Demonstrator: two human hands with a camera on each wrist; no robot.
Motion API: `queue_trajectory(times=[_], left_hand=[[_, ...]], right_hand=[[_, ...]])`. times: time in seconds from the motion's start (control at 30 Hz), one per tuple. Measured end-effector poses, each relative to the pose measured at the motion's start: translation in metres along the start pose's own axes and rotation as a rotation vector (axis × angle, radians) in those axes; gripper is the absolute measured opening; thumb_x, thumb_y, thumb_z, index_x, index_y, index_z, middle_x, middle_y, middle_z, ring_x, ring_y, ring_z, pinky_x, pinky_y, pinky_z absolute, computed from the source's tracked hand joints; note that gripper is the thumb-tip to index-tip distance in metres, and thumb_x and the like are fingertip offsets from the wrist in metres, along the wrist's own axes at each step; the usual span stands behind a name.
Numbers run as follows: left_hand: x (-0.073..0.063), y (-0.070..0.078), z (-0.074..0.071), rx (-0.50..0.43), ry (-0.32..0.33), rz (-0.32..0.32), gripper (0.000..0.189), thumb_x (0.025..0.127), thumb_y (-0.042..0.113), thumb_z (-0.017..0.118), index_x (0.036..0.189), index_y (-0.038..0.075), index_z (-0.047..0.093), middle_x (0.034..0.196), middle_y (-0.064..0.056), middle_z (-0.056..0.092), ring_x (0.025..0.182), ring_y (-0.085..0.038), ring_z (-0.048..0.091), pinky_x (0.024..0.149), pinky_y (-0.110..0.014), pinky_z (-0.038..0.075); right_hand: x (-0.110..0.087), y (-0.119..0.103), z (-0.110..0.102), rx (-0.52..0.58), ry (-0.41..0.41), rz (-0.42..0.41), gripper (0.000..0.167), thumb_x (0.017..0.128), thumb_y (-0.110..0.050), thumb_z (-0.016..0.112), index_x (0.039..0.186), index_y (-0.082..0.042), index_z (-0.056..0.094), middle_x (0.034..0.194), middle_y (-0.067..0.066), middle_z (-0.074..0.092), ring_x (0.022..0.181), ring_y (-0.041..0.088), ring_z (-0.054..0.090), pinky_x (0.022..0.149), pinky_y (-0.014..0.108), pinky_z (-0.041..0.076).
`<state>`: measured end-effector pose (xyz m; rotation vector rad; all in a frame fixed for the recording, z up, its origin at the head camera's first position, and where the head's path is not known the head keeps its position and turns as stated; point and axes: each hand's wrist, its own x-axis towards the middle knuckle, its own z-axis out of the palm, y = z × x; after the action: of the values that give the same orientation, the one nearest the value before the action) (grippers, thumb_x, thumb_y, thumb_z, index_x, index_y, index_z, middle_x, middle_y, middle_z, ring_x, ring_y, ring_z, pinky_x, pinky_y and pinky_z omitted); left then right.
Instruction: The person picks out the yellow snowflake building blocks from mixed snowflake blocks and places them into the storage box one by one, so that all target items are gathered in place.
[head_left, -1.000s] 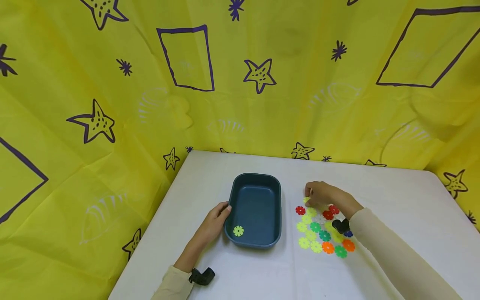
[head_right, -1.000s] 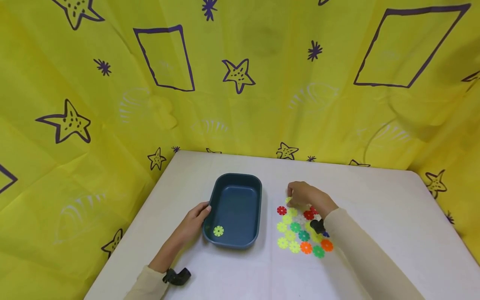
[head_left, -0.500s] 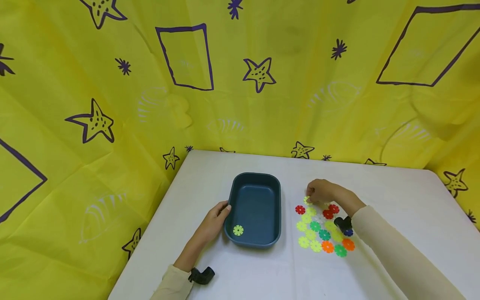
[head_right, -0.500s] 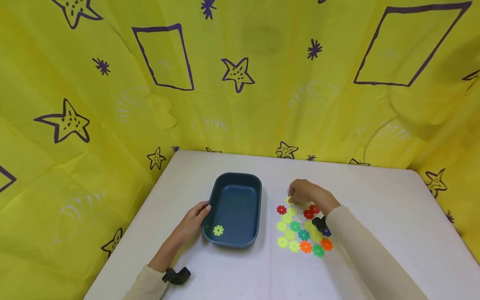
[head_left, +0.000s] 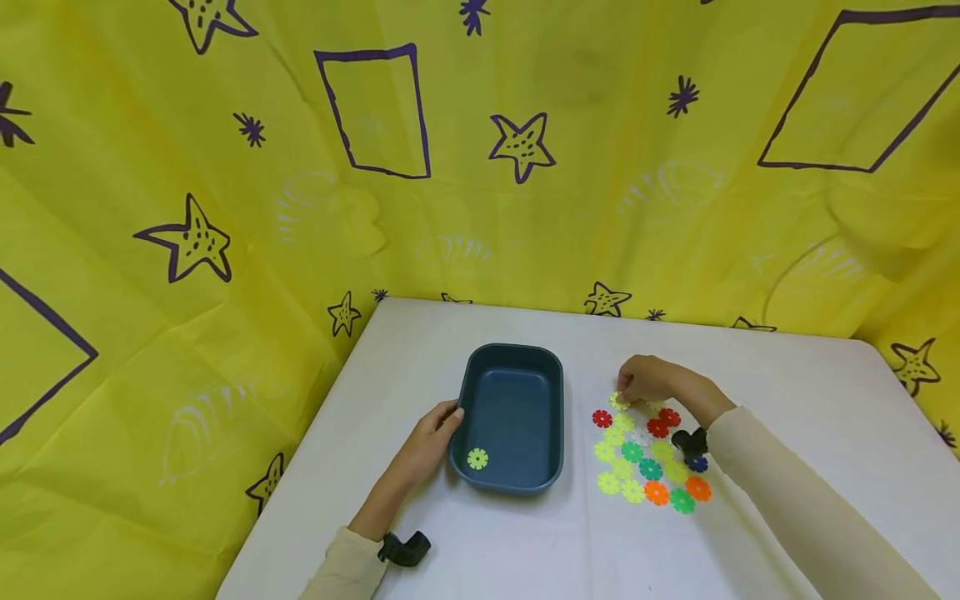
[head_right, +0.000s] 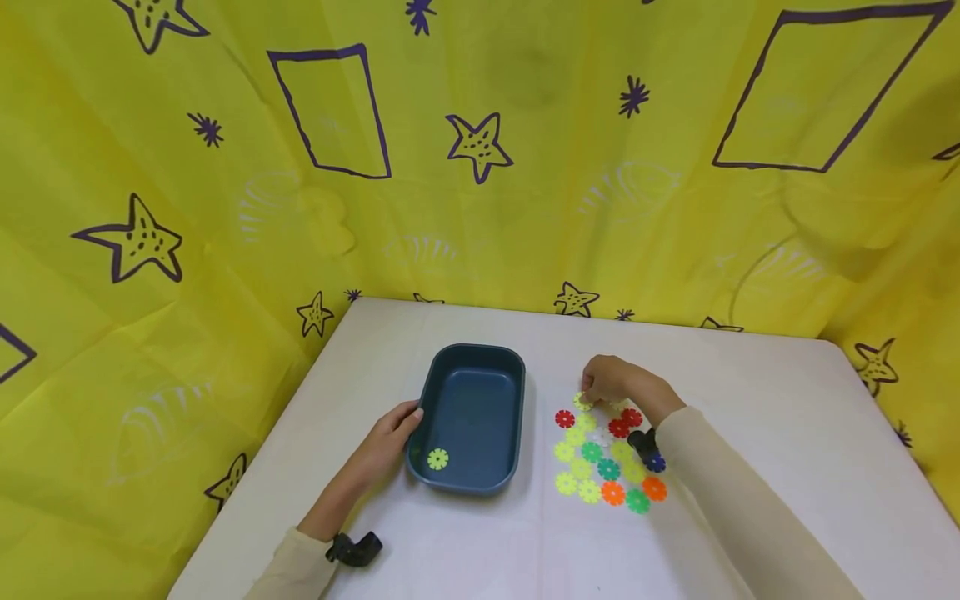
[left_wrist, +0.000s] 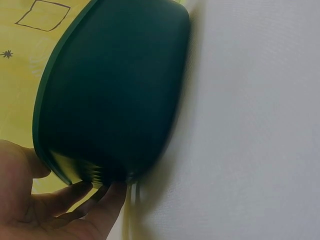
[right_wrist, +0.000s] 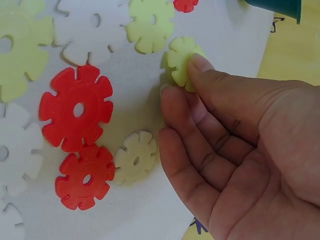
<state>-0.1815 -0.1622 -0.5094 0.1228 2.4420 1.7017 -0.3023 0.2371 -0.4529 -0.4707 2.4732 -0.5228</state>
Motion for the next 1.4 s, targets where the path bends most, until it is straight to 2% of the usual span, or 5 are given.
queue_trajectory(times=[0.23,0.5,0.73,1.13,1.4], left_hand=[[0.001,0.001,0.000,0.005,-0.010,0.003,0.054,0.114,0.035,0.047,0.152,-0.004,0.049,0.156,-0.024,0.051,0.149,-0.042,0.044,0.122,-0.060,0.036],[0.001,0.000,0.000,-0.015,0.014,0.010,0.052,0.113,0.030,0.051,0.151,-0.005,0.050,0.155,-0.025,0.052,0.149,-0.043,0.044,0.122,-0.060,0.035],[0.000,0.000,0.000,-0.036,0.020,0.006,0.051,0.112,0.031,0.053,0.151,-0.003,0.052,0.155,-0.023,0.053,0.148,-0.041,0.045,0.121,-0.059,0.037],[0.002,0.001,-0.002,0.001,-0.014,0.014,0.053,0.114,0.033,0.049,0.152,-0.004,0.049,0.157,-0.023,0.051,0.151,-0.042,0.042,0.122,-0.059,0.035],[0.000,0.002,-0.003,0.007,-0.024,0.004,0.055,0.114,0.034,0.047,0.154,-0.005,0.047,0.158,-0.024,0.048,0.152,-0.041,0.040,0.123,-0.059,0.035]], right_hand=[[-0.002,-0.001,-0.001,0.035,-0.013,-0.014,0.012,0.101,-0.014,0.073,0.096,-0.003,0.069,0.086,0.004,0.062,0.080,0.019,0.057,0.073,0.030,0.049],[-0.004,-0.003,-0.002,0.050,-0.012,-0.041,0.013,0.101,-0.014,0.073,0.094,-0.003,0.069,0.083,0.004,0.060,0.077,0.018,0.055,0.071,0.029,0.047],[-0.003,-0.010,-0.006,0.049,0.003,-0.107,0.013,0.102,-0.013,0.071,0.093,-0.004,0.068,0.082,0.003,0.062,0.077,0.017,0.054,0.073,0.030,0.047],[-0.007,-0.042,-0.040,0.093,0.053,-0.194,0.015,0.104,-0.015,0.068,0.100,-0.001,0.068,0.097,0.011,0.071,0.090,0.026,0.067,0.086,0.041,0.059],[-0.001,-0.074,-0.042,0.114,0.060,-0.272,0.013,0.103,-0.013,0.068,0.098,0.000,0.069,0.096,0.014,0.072,0.087,0.022,0.070,0.083,0.037,0.059]])
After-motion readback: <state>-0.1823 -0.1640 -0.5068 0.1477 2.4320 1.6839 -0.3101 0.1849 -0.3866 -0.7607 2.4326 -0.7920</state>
